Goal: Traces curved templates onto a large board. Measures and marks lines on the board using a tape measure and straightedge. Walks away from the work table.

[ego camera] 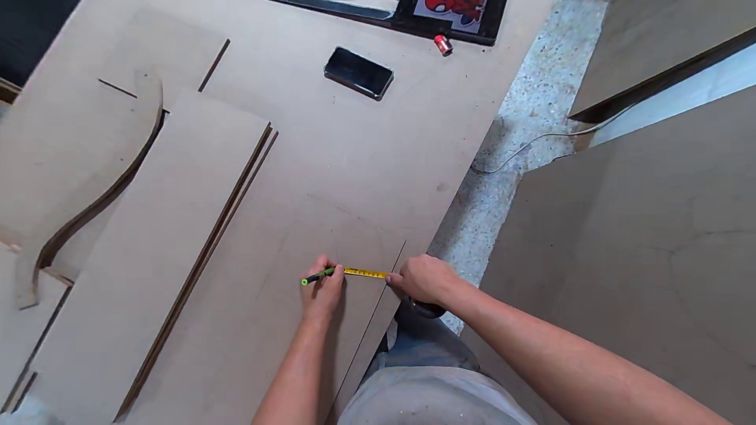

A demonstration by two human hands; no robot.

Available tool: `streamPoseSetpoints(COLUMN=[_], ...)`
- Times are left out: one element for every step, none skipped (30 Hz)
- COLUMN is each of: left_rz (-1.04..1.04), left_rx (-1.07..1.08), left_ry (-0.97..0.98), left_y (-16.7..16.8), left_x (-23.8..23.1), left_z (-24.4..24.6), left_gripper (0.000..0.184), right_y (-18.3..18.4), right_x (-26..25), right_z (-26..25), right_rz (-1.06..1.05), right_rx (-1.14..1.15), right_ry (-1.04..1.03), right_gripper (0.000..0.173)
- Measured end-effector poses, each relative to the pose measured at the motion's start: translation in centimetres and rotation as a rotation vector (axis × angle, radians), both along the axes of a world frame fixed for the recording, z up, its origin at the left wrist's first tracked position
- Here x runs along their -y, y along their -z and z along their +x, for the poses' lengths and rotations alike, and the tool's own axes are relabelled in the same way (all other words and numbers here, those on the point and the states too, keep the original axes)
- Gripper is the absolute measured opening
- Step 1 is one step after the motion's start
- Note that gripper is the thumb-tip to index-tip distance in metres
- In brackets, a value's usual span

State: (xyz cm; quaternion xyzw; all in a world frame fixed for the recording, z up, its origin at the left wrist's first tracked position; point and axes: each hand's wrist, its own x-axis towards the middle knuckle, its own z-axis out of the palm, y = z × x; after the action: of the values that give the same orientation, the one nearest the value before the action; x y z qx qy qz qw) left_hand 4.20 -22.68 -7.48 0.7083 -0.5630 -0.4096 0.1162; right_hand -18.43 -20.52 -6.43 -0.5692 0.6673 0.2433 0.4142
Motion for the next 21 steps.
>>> streamPoseSetpoints(left_rz=[-0.001, 0.001, -0.001, -0.005, -0.005, -0.009, -0.013, -0.01, -0.008, -0.012, -0.018, -0.023, -0.024, -0.026, -0.029, -0.029, -0.024, -0.018, -0.017, -0.013, -0.017], left_rx=[-0.008, -0.013, -0.015, -0.012, -0.006, -0.002, 0.0, 0.002, 0.007, 0.011, 0.014, 0.016, 0.015, 0.01, 0.009, 0.009, 0.015, 0.02, 0.022, 0.021, 0.018], left_ry=[-0.001, -0.002, 0.0, 0.004, 0.008, 0.012, 0.017, 0.025, 0.034, 0.043, 0.052, 0.06, 0.066, 0.069, 0.074, 0.08, 0.085, 0.088, 0.094, 0.098, 0.101], left_y=[0.1, 0.0, -0.1, -0.1, -0.1, 0.0, 0.0, 0.0, 0.0, 0.0, 0.0, 0.1, 0.1, 0.1, 0.1, 0.1, 0.1, 0.0, 0.0, 0.0, 0.0], left_x=[0.0, 0.0, -0.1, -0.1, -0.1, -0.1, -0.2, -0.2, -0.2, -0.3, -0.3, -0.3, -0.4, -0.5, -0.5, -0.5, -0.5, -0.5, -0.5, -0.5, -0.6], left_z=[0.1, 0.1, 0.2, 0.2, 0.3, 0.4, 0.5, 0.6, 0.7, 0.8, 0.9, 1.0, 1.2, 1.3, 1.4, 1.5, 1.6, 1.6, 1.7, 1.8, 1.9], left_gripper=[0.013, 0.012, 0.012, 0.013, 0.013, 0.013, 0.013, 0.013, 0.012, 0.012, 0.012, 0.013, 0.013, 0.013, 0.013, 0.013, 0.013, 0.012, 0.012, 0.013, 0.013], right_y=[0.0, 0.0, 0.0, 0.0, 0.0, 0.1, 0.2, 0.3, 0.3, 0.4, 0.4, 0.4, 0.5, 0.6, 0.6, 0.6, 0.6, 0.5, 0.5, 0.5, 0.5], right_x=[-0.3, -0.5, -0.8, -1.0, -1.2, -1.4, -1.6, -1.9, -2.1, -2.3, -2.5, -2.7, -2.9, -3.1, -3.3, -3.5, -3.6, -3.7, -3.9, -4.0, -4.2], right_z=[0.1, 0.2, 0.4, 0.5, 0.6, 0.7, 0.8, 0.9, 1.1, 1.2, 1.3, 1.5, 1.6, 1.7, 1.9, 2.0, 2.2, 2.4, 2.5, 2.7, 2.8], right_rz=[0.001, 0.004, 0.007, 0.011, 0.011, 0.013, 0.014, 0.018, 0.024, 0.03, 0.034, 0.035, 0.033, 0.031, 0.028, 0.025, 0.025, 0.028, 0.028, 0.029, 0.03], right_rx=[0.004, 0.006, 0.011, 0.018, 0.022, 0.026, 0.028, 0.029, 0.03, 0.035, 0.039, 0.044, 0.048, 0.049, 0.049, 0.048, 0.046, 0.043, 0.042, 0.041, 0.04], right_ry=[0.005, 0.012, 0.021, 0.033, 0.042, 0.046, 0.048, 0.053, 0.061, 0.07, 0.076, 0.081, 0.083, 0.083, 0.083, 0.083, 0.083, 0.083, 0.087, 0.092, 0.096], right_gripper=[0.063, 0.064, 0.064, 0.065, 0.065, 0.066, 0.066, 0.067, 0.067, 0.067, 0.067, 0.067, 0.067, 0.067, 0.067, 0.067, 0.068, 0.068, 0.068, 0.068, 0.068])
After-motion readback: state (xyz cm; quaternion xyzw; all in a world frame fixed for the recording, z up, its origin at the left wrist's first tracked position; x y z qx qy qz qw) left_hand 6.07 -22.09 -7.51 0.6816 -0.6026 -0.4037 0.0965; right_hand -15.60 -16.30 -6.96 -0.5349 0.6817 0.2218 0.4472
